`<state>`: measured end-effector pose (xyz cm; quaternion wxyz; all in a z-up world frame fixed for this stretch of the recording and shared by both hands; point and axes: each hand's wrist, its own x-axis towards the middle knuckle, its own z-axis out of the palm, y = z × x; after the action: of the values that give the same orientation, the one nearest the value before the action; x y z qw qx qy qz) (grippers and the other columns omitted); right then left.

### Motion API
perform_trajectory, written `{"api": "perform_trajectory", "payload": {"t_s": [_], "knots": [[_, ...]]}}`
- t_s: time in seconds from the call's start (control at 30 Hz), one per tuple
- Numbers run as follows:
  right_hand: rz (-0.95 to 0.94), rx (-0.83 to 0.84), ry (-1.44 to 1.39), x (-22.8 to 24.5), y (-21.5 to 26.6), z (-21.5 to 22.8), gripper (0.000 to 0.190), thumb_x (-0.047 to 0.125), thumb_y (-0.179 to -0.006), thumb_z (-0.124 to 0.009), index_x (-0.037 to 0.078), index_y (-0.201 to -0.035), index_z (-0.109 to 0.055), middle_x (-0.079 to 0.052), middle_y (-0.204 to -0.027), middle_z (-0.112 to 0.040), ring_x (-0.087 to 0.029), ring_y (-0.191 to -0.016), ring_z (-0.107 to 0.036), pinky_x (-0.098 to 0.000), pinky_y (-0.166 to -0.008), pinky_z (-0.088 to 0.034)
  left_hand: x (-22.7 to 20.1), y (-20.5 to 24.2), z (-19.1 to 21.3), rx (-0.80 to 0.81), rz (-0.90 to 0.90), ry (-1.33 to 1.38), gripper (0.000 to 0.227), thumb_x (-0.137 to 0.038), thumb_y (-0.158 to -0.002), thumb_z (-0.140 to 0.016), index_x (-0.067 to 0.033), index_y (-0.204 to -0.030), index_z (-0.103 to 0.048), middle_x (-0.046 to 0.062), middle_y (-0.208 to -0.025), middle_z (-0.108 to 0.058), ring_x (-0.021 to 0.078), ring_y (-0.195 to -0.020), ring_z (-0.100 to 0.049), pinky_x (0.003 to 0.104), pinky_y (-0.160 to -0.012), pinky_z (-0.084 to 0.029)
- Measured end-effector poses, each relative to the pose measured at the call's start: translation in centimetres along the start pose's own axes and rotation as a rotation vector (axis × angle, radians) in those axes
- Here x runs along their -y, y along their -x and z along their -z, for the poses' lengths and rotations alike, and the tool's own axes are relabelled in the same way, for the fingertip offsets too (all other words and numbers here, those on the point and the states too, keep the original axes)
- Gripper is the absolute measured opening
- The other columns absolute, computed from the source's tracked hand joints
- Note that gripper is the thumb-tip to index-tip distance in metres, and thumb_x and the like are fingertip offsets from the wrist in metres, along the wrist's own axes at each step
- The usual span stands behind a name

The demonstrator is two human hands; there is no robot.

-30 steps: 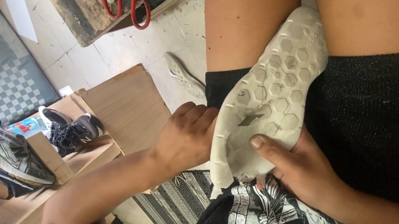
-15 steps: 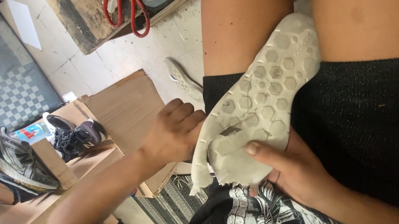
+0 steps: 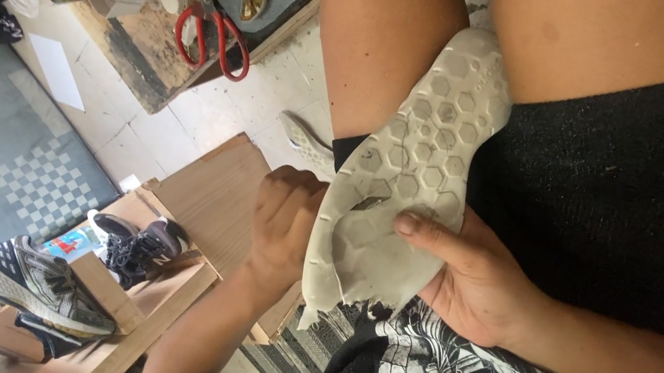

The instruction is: The person trims a white shoe insole using red-handled scissors and a small metal blade, cutting along the edges and removing excess material. They repeatedly adjust the insole, peel away trimmed pieces, and continue shaping the edges throughout the clip.

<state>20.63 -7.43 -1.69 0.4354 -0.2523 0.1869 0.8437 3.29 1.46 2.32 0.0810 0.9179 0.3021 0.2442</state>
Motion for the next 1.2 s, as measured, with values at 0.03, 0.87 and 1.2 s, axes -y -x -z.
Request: {"api": "perform_trajectory", "payload": {"t_s": [0.03, 0.87, 1.2], "knots": [[0.0, -0.015, -0.018, 0.3, 0.1, -0.7, 0.025, 0.006, -0.08, -0.05, 0.002, -0.104, -0.05, -0.024, -0.096, -0.063, -0.037, -0.089, -0.063, -0.0568, -0.079, -0.05, 0.2, 0.8, -0.1, 0.014, 0.002, -0.001, 0.017, -0.015, -0.086, -0.05, -0.0033, -0.076, -0.057, 0.007, -0.061, -0.05, 0.0231, -0.054, -0.049, 0.036, -0.064, -0.047], [-0.03, -0.242, 0.085, 3.1, 0.2, -5.3, 0.039, 0.003, -0.077, -0.051, 0.004, -0.115, -0.042, -0.024, -0.098, -0.06, -0.039, -0.084, -0.062, -0.0595, -0.071, -0.052, -1.2, -2.1, 0.0, 0.216, 0.102, 0.14, 0.022, -0.008, -0.085, -0.044, 0.0092, -0.092, -0.058, 0.014, -0.073, -0.058, 0.0256, -0.062, -0.062, 0.032, -0.062, -0.052], [-0.007, -0.211, 0.103, 3.3, 0.4, -5.5, 0.038, 0.003, -0.077, -0.052, 0.005, -0.113, -0.043, -0.024, -0.092, -0.061, -0.04, -0.078, -0.065, -0.0596, -0.065, -0.054, -0.8, -2.3, -0.7, 0.157, 0.066, 0.196, 0.019, -0.004, -0.084, -0.047, 0.0111, -0.09, -0.056, 0.018, -0.075, -0.058, 0.0313, -0.064, -0.063, 0.037, -0.064, -0.053]]}}
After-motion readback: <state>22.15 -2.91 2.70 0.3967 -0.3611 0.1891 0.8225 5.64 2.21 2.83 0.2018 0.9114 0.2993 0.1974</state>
